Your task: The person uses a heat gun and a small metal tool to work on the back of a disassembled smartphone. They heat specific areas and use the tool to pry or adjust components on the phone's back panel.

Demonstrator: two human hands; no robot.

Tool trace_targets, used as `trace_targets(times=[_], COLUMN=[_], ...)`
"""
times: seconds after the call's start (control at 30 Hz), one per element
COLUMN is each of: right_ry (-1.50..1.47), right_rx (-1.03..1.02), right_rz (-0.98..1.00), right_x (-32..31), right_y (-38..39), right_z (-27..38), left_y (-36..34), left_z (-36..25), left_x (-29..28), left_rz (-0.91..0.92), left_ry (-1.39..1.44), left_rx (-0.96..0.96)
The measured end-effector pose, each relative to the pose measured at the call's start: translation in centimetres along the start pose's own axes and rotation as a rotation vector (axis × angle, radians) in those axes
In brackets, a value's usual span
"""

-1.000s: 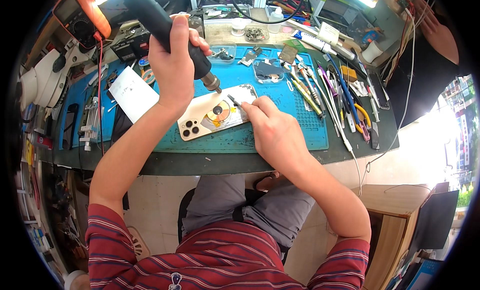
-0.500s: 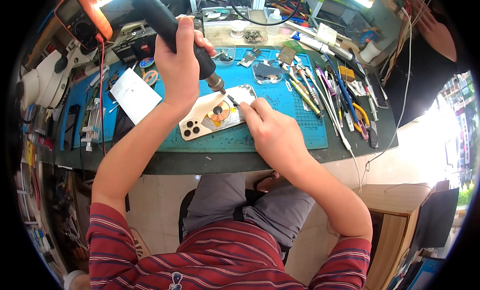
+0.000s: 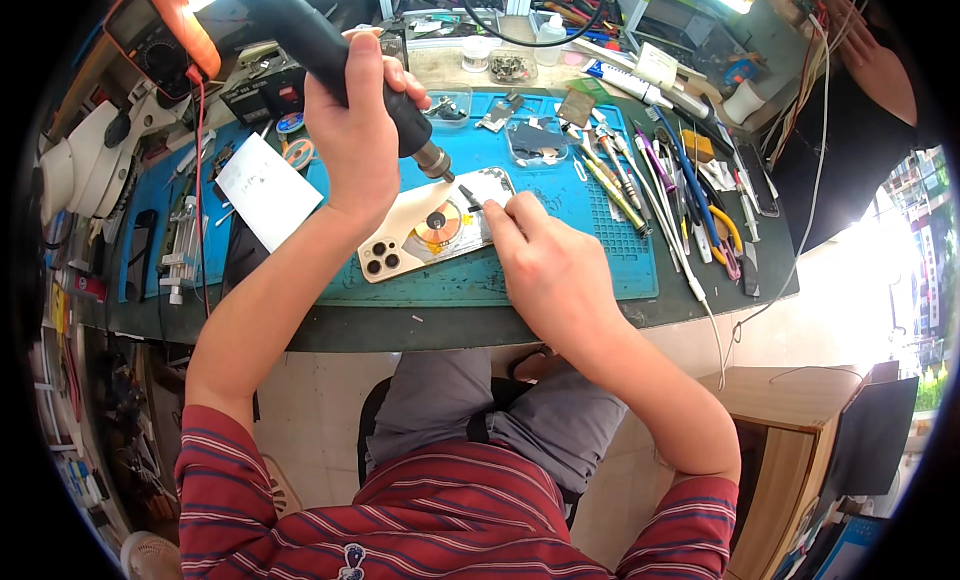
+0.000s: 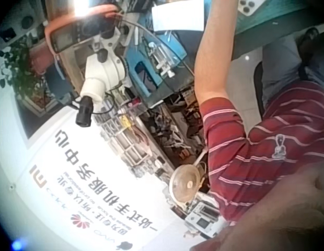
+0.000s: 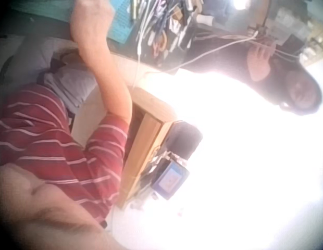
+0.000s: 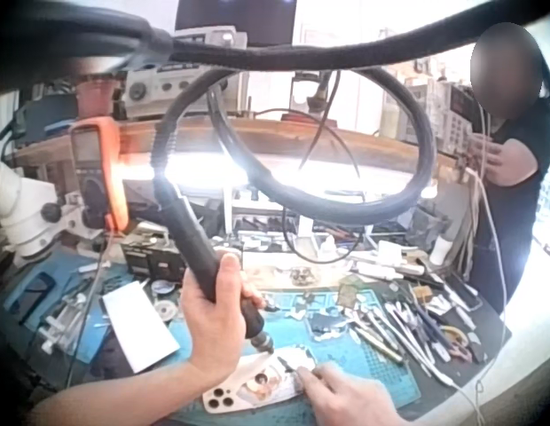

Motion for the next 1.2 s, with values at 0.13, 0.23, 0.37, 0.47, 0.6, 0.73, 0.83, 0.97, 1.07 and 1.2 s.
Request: trace_targets(times=[0.13,0.23,0.37,0.47,0.6,0.73,0.83,0.97,1.07,1.2], right_ry=[0.105,0.110,0.023,0.073,-0.011,-0.152,-0.109,0.024,-0.109,-0.188], right_rx=[-0.013,0.006,0.039,-0.011,0.038,0.129,0.054,-0.028,0.063,0.104], right_rz=[0.043,0.074,0.032,0.020,0.081,0.074,0.047,0.040,0.079,0.074], right_x=[0.4,0.5,0.9,0.6,0.6,1.3,0.8,0.7,1.0,1.0], right_y=[0.1,-0.1,-0.1,-0.3,-0.3,-0.1,-0.2,0.0,-0.3,-0.4], right_z=[0.8,0.9,0.4,0.7,0.3,-0.7,-0.5,0.1,-0.6,-1.1], left_y=[0.1,0.0,0.1,0.1,0.0,-0.1,0.0,0.2,0.1,-0.1], left_z=[0.0,0.0,0.0,0.0,0.1,0.2,0.0,0.0,-0.1,-0.8], left_x=[0.0,0.2,0.1,0.0,0.1,0.0,0.0,0.2,0.1,-0.4], left_rz=[0.010,0.011,0.010,0.008,0.008,-0.005,0.016,0.021,0.011,-0.002], left_ry=[0.001,-0.005,-0.006,-0.005,0.037,0.040,-0.010,-0.011,0.013,0.005], left_rx=[-0.001,0.007,0.011,0.017,0.022,0.011,0.019,0.022,0.026,0.014])
Point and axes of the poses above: each hand's wrist, its own y-axis away from the middle knuckle, its own x-axis out of the palm, z = x × y, the point moved 6 cm from there along -y, towards the middle knuckle, and after that the axes turned 4 degrees about -z, right-handed, at the moved point
